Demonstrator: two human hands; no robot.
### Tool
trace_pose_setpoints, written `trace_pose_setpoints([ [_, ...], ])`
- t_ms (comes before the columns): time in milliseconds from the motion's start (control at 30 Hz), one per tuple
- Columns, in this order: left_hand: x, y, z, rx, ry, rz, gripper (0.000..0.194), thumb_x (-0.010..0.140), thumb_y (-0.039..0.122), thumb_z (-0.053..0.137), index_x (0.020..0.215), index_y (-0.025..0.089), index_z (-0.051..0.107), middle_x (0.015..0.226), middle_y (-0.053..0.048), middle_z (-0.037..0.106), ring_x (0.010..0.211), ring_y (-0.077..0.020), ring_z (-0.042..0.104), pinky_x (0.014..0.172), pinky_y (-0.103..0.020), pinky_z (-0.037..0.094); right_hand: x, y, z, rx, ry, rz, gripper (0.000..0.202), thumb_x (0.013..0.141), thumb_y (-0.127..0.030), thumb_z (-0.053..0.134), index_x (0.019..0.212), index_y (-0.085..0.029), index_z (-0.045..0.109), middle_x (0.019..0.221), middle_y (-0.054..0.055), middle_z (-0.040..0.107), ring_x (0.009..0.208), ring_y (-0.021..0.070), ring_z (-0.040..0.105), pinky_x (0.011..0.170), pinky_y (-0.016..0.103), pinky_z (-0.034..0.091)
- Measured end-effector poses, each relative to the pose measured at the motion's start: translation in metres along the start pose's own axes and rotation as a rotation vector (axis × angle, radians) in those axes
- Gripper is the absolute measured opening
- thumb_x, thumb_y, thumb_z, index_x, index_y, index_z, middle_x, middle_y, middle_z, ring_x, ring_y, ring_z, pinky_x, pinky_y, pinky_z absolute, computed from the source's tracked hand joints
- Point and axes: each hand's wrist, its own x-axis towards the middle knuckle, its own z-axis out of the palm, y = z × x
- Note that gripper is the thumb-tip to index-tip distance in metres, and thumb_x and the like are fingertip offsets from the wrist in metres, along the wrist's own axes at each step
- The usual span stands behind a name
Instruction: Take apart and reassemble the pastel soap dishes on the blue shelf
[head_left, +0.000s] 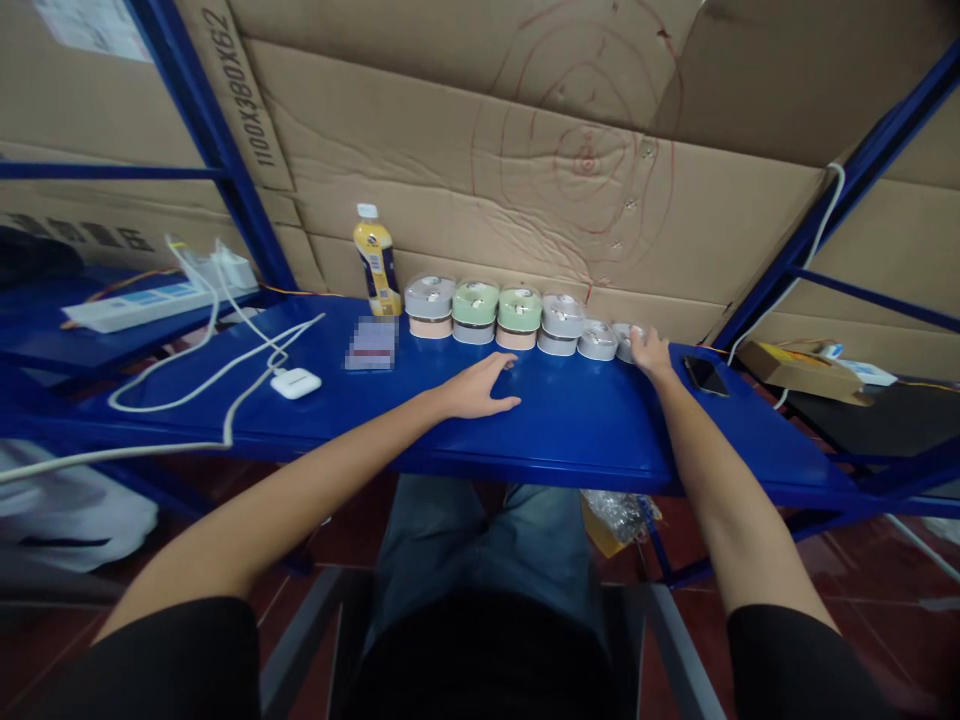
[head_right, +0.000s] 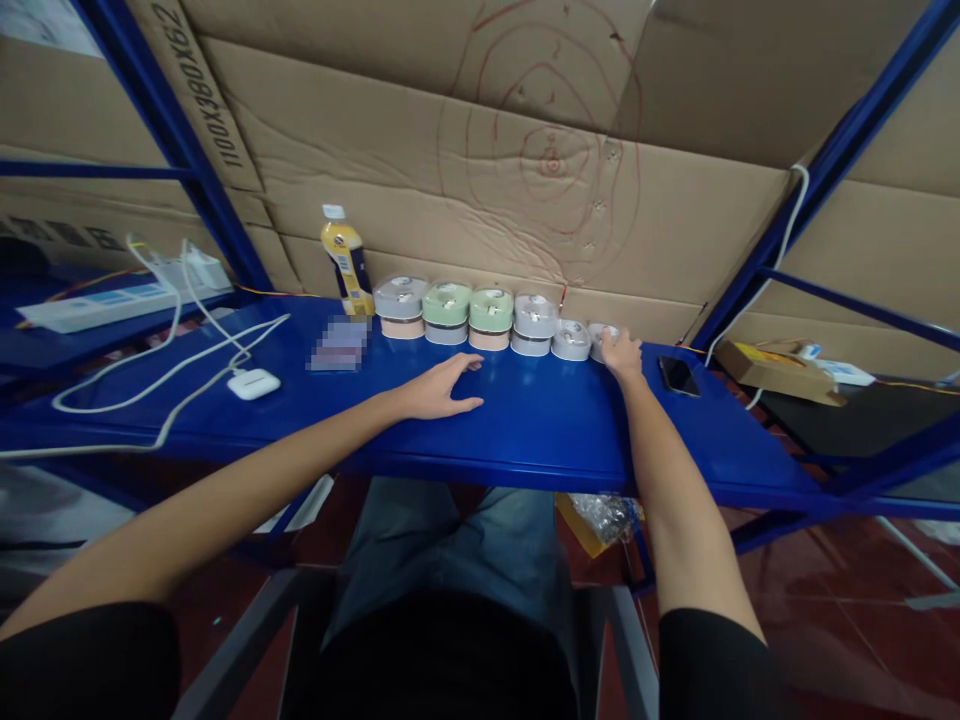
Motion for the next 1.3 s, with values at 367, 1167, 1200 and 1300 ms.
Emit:
trace_pose_setpoints([
  [367, 0.0, 0.0, -0.002, 0.028, -0.011, 0.021, 0.077, 0.095, 0.06, 0.067, 0.154, 0.013, 0.052, 0.155, -0.024, 0.06, 0.145, -0.0404, 0.063, 0.125, -0.055, 0.05, -0.04, -0.027, 0.009, -0.36, 0.06, -0.733, 0.069, 0.098, -0.031, 0.054, 0.164, -0.012, 0.048, 0.179, 0.024, 0.039, 0.164, 0.043, 0.037, 0.129, 0.062, 0.037],
  [1167, 0.003, -0.007, 0.001, -0.238, 0.092, 0.025, 0.133, 0.062, 0.068, 0.1, 0.167, 0.019, 0.034, 0.158, -0.026, 0.059, 0.146, -0.0449, 0.062, 0.124, -0.065, 0.049, -0.155, -0.077, -0.022, -0.037, -0.332, -0.945, 0.098, 0.088, -0.074, 0.078, 0.163, -0.017, 0.049, 0.157, 0.025, 0.062, 0.143, 0.0467, 0.062, 0.116, 0.06, 0.054],
  [1200, 0.004, -0.007, 0.001, -0.247, 0.086, 0.045, 0.134, 0.061, 0.067, 0.101, 0.168, 0.02, 0.034, 0.158, -0.026, 0.059, 0.147, -0.0453, 0.061, 0.124, -0.065, 0.048, -0.161, -0.083, -0.016, 0.003, -0.325, -1.0, 0.101, 0.086, -0.075, 0.08, 0.165, -0.019, 0.048, 0.158, 0.024, 0.061, 0.143, 0.0477, 0.061, 0.116, 0.063, 0.053],
  [1300, 0.003, -0.006, 0.0, -0.236, 0.066, 0.077, 0.134, 0.06, 0.066, 0.102, 0.167, 0.021, 0.035, 0.16, -0.024, 0.06, 0.148, -0.0463, 0.06, 0.125, -0.065, 0.048, -0.173, -0.099, -0.002, 0.06, -0.332, -1.077, 0.098, 0.085, -0.073, 0.083, 0.164, -0.023, 0.051, 0.151, 0.022, 0.066, 0.136, 0.047, 0.066, 0.111, 0.065, 0.056],
])
